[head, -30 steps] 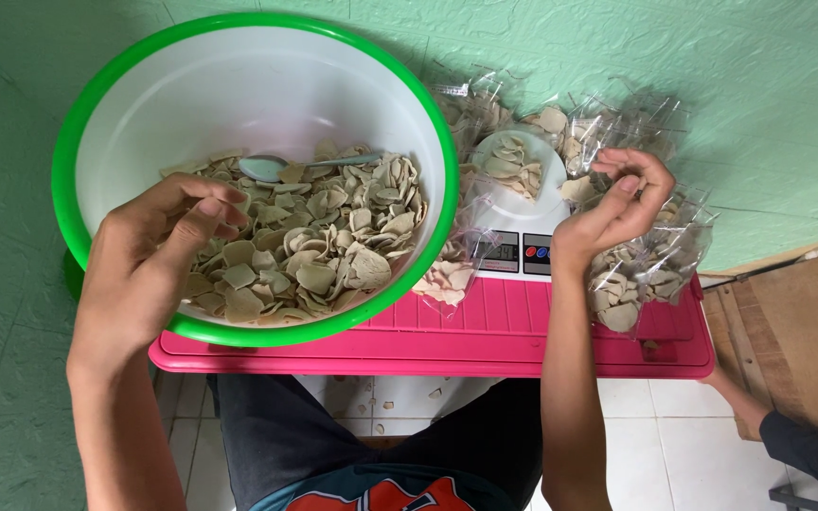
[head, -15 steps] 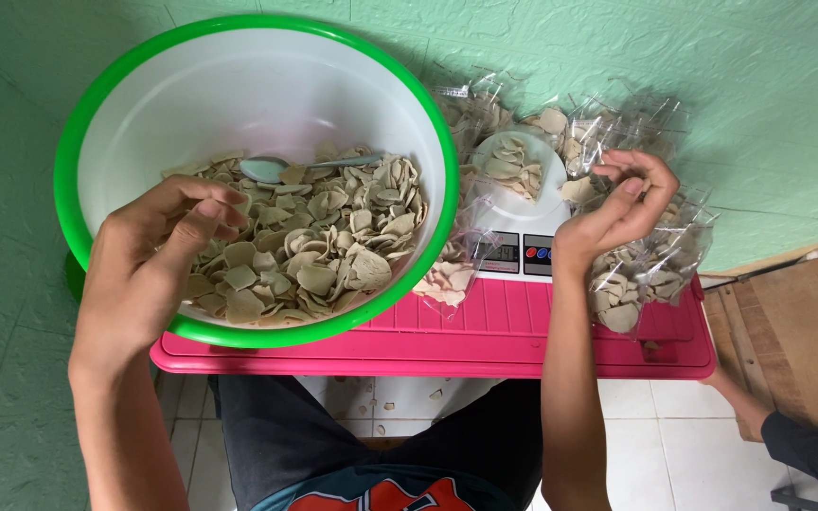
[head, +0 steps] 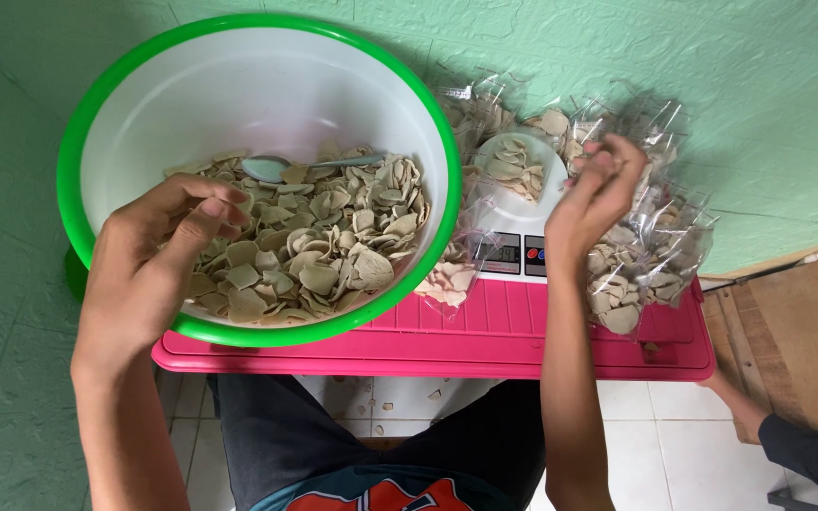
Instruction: Packaging dried food chips into small plastic bags and weighing them on a digital scale.
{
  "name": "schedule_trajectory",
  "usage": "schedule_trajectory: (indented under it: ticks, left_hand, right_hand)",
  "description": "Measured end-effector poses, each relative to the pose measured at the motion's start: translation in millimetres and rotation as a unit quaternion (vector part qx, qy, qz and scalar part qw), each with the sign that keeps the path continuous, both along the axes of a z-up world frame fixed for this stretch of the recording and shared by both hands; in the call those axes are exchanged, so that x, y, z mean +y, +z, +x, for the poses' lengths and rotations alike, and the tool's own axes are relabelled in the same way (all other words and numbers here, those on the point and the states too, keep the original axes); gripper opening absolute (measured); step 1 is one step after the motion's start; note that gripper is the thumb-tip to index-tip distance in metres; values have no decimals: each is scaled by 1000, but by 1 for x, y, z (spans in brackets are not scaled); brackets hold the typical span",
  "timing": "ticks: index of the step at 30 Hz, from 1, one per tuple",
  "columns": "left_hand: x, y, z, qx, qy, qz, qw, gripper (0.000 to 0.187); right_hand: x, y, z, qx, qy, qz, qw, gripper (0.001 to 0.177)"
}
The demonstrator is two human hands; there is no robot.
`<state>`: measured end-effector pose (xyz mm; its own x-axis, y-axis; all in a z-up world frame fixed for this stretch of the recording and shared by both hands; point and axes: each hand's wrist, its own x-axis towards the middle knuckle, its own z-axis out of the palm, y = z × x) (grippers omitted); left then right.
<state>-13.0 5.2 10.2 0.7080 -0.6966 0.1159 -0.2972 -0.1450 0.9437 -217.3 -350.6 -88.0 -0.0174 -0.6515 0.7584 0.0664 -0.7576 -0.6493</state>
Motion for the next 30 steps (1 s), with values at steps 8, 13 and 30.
schedule_trajectory:
  ticks: [8,13,30]
  left_hand:
    - [0,3,-2,3,0,5,1000,24]
    - [0,6,-1,3,8,20,1000,25]
    - [1,13,-1,-8,13,40,999,27]
  right_hand:
    - [-46,-26,15,387,-146,75,907,23]
    - [-48,-27,20,377,-136,99,911,30]
    - [-68,-18,32,276,-78,198,937,24]
